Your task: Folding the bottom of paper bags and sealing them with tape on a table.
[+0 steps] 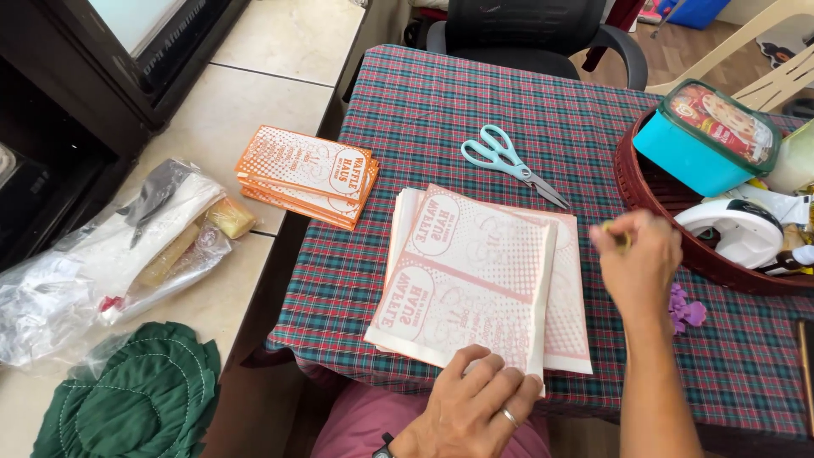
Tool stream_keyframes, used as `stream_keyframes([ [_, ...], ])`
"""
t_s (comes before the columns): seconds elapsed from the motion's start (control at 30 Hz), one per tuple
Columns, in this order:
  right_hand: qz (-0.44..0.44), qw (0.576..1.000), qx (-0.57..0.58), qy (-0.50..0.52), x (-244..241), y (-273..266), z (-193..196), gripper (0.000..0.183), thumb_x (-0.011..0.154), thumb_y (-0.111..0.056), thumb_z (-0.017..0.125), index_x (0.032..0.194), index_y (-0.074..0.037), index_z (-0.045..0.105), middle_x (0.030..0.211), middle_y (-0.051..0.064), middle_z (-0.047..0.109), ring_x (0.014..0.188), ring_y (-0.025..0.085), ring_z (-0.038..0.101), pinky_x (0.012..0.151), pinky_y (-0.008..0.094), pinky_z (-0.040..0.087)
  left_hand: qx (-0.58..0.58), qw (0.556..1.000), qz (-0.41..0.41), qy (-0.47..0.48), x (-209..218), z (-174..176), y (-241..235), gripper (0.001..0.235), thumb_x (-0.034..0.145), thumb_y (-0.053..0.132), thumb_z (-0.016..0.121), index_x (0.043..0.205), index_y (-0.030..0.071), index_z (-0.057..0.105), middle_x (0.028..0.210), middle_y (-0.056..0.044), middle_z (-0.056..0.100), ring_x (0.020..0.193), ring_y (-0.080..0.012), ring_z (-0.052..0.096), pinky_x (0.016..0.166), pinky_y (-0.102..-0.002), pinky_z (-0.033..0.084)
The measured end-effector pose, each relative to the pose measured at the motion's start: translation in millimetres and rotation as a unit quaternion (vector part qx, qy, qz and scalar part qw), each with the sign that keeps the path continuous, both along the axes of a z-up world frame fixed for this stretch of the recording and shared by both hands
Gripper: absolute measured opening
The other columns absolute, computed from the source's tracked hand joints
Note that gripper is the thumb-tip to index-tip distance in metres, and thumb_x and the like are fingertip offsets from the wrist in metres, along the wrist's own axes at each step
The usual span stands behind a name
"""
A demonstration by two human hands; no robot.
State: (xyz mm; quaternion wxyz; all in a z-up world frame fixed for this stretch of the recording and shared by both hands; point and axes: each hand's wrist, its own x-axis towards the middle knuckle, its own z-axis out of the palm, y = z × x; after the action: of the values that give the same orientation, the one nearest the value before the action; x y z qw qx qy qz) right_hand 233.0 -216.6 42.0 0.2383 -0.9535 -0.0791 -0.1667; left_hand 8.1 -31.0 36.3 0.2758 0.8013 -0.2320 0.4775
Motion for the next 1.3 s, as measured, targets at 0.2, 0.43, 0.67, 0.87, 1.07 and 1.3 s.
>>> stream_keyframes([
  [0.2, 0.032, 0.998, -0.051, -0.032, -37.7, -41.6, -33.4, 0.028, 0.09, -0.035, 0.078, 0.109, -0.014, 0.082, 0.147, 0.023, 0.058, 0.134, 0.045, 0.049, 0.105, 0.061, 0.038, -0.041, 0.998, 0.05, -0.019, 0.0, 23.1, 1.2, 0.009, 0.104, 0.009, 0.065, 0.096, 0.005, 0.068, 0.088, -0.005, 0.063, 0.078, -0.0211, 0.057, 0.072, -0.034, 0.052],
  [0.43, -0.041, 0.9, 0.313, 0.301, -113.1, 4.0, 44.0, 0.036, 0.102, -0.022, 0.063, 0.107, 0.01, 0.079, 0.063, 0.028, 0.069, 0.041, 0.028, 0.053, 0.033, 0.036, 0.04, 0.0, 1.0, 0.019, -0.009, -11.4, 31.9, -2.7, 0.012, 0.107, 0.02, 0.071, 0.107, 0.009, 0.066, 0.095, -0.002, 0.063, 0.078, -0.0177, 0.058, 0.07, -0.03, 0.054],
  [0.67, 0.007, 0.893, 0.399, 0.207, -133.1, 15.1, 14.2, 0.033, 0.082, -0.001, 0.076, 0.114, 0.007, 0.076, 0.093, 0.021, 0.081, 0.073, 0.022, 0.071, 0.065, 0.036, 0.063, -0.163, 0.969, -0.044, 0.183, -5.1, 56.3, 12.5, 0.009, 0.092, 0.011, 0.075, 0.101, 0.011, 0.071, 0.083, -0.006, 0.056, 0.07, -0.0237, 0.058, 0.063, -0.035, 0.048],
  [0.87, 0.197, 0.922, 0.313, 0.113, -155.6, 10.1, -9.4, 0.029, 0.075, -0.004, 0.083, 0.104, -0.002, 0.083, 0.096, 0.01, 0.087, 0.08, 0.008, 0.079, 0.076, 0.021, 0.068, -0.183, 0.949, -0.114, 0.23, 23.9, 53.3, 42.4, 0.026, 0.098, 0.007, 0.07, 0.124, 0.001, 0.069, 0.088, -0.01, 0.057, 0.08, -0.0248, 0.061, 0.071, -0.034, 0.052],
  [1.07, 0.267, 0.917, 0.284, 0.083, -156.8, 6.0, -14.1, 0.032, 0.075, -0.003, 0.081, 0.107, -0.003, 0.081, 0.103, 0.009, 0.086, 0.091, 0.01, 0.083, 0.079, 0.021, 0.071, -0.175, 0.933, -0.118, 0.291, 28.3, 50.2, 44.8, 0.025, 0.099, 0.01, 0.067, 0.121, -0.002, 0.071, 0.088, -0.01, 0.061, 0.084, -0.0253, 0.063, 0.075, -0.034, 0.054],
  [1.3, 0.31, 0.909, 0.27, 0.069, -159.6, 10.7, 1.2, 0.034, 0.082, -0.01, 0.076, 0.115, 0.0, 0.076, 0.108, 0.01, 0.084, 0.093, 0.012, 0.084, 0.084, 0.021, 0.071, -0.196, 0.942, -0.068, 0.263, 29.4, 51.7, 47.7, 0.012, 0.087, 0.016, 0.084, 0.098, 0.017, 0.078, 0.099, -0.003, 0.059, 0.088, -0.0219, 0.057, 0.076, -0.034, 0.051],
])
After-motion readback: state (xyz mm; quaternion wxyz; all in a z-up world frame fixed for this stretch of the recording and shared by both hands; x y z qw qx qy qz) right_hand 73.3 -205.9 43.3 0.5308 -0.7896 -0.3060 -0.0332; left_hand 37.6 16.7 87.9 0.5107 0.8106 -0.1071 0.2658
